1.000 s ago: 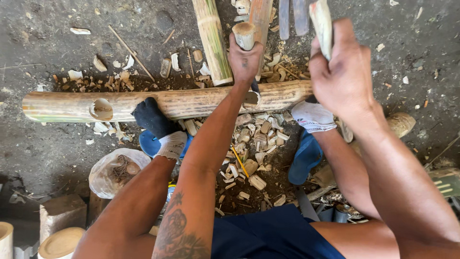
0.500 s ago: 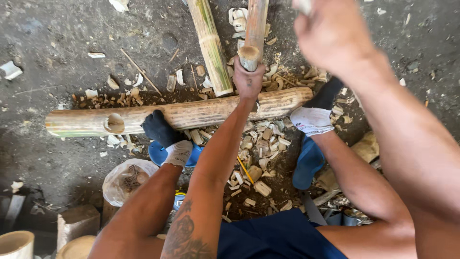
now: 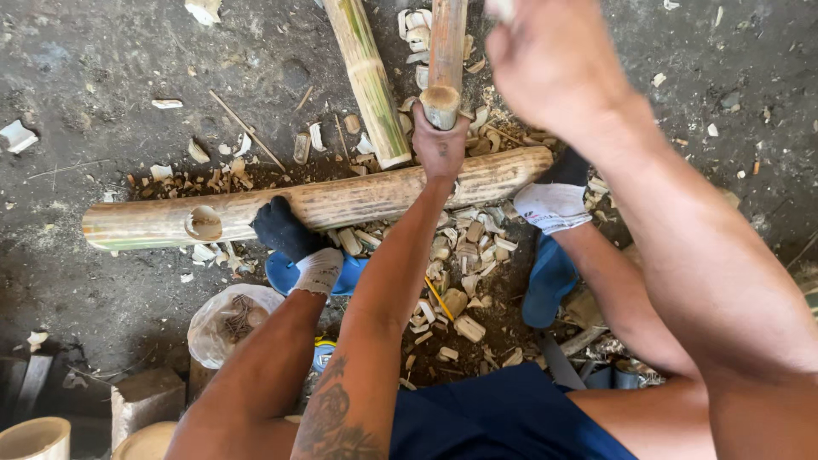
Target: The person sits on the floor and uses a chisel and mallet to carve a hole into a bamboo pole. They repeatedly strike the chisel, rotate the pole, and clear debris from the cut area.
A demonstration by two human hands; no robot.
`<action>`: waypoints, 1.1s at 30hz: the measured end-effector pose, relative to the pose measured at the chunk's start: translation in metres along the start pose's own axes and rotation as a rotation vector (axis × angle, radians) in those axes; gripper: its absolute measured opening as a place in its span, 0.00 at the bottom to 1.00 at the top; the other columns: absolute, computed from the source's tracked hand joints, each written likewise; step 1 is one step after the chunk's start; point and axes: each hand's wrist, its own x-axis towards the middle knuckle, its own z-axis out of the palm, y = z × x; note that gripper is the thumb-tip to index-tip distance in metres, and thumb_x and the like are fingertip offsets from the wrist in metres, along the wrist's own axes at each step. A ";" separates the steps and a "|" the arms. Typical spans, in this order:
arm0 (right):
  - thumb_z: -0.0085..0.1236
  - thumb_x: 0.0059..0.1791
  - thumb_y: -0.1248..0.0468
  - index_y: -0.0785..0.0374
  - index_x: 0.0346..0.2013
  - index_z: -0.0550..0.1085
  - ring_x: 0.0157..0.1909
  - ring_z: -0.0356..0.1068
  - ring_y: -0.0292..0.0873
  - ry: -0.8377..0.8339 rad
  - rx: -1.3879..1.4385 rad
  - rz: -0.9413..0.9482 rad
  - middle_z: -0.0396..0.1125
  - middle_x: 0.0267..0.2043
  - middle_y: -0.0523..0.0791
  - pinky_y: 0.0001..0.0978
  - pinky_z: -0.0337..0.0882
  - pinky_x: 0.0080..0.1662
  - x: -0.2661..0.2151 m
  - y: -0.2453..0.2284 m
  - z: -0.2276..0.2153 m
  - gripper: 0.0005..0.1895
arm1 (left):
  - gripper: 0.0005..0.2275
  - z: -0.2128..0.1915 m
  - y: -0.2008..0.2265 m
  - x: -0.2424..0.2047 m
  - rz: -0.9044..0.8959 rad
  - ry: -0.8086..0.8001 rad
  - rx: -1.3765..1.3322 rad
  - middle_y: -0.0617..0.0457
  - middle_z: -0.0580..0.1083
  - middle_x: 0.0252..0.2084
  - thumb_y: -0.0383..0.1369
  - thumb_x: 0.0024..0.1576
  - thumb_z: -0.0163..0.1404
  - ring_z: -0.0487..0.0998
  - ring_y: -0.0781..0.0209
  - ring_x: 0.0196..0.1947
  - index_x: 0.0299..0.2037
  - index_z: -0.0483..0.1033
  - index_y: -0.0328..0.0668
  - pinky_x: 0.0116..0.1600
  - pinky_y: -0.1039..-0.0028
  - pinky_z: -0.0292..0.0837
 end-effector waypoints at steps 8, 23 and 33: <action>0.46 0.50 0.70 0.71 0.56 0.63 0.25 0.73 0.48 -0.675 0.032 0.463 0.69 0.29 0.52 0.44 0.70 0.27 -0.059 0.005 0.095 0.19 | 0.29 -0.006 -0.029 -0.023 0.194 -0.059 -0.031 0.40 0.78 0.46 0.31 0.45 0.65 0.80 0.52 0.43 0.57 0.67 0.35 0.45 0.67 0.77; 0.45 0.52 0.71 0.67 0.46 0.65 0.28 0.75 0.60 -0.255 0.305 0.543 0.71 0.29 0.59 0.52 0.74 0.32 -0.116 0.025 0.043 0.08 | 0.20 -0.020 -0.002 0.011 0.206 -0.128 -0.125 0.44 0.78 0.43 0.26 0.53 0.52 0.82 0.55 0.38 0.57 0.63 0.36 0.43 0.67 0.81; 0.47 0.53 0.76 0.72 0.46 0.64 0.26 0.75 0.52 -0.029 0.305 0.204 0.72 0.32 0.57 0.41 0.75 0.26 -0.095 0.012 0.006 0.08 | 0.24 -0.005 -0.007 -0.004 -0.090 -0.097 -0.219 0.48 0.76 0.42 0.29 0.48 0.52 0.83 0.56 0.33 0.57 0.63 0.40 0.37 0.63 0.87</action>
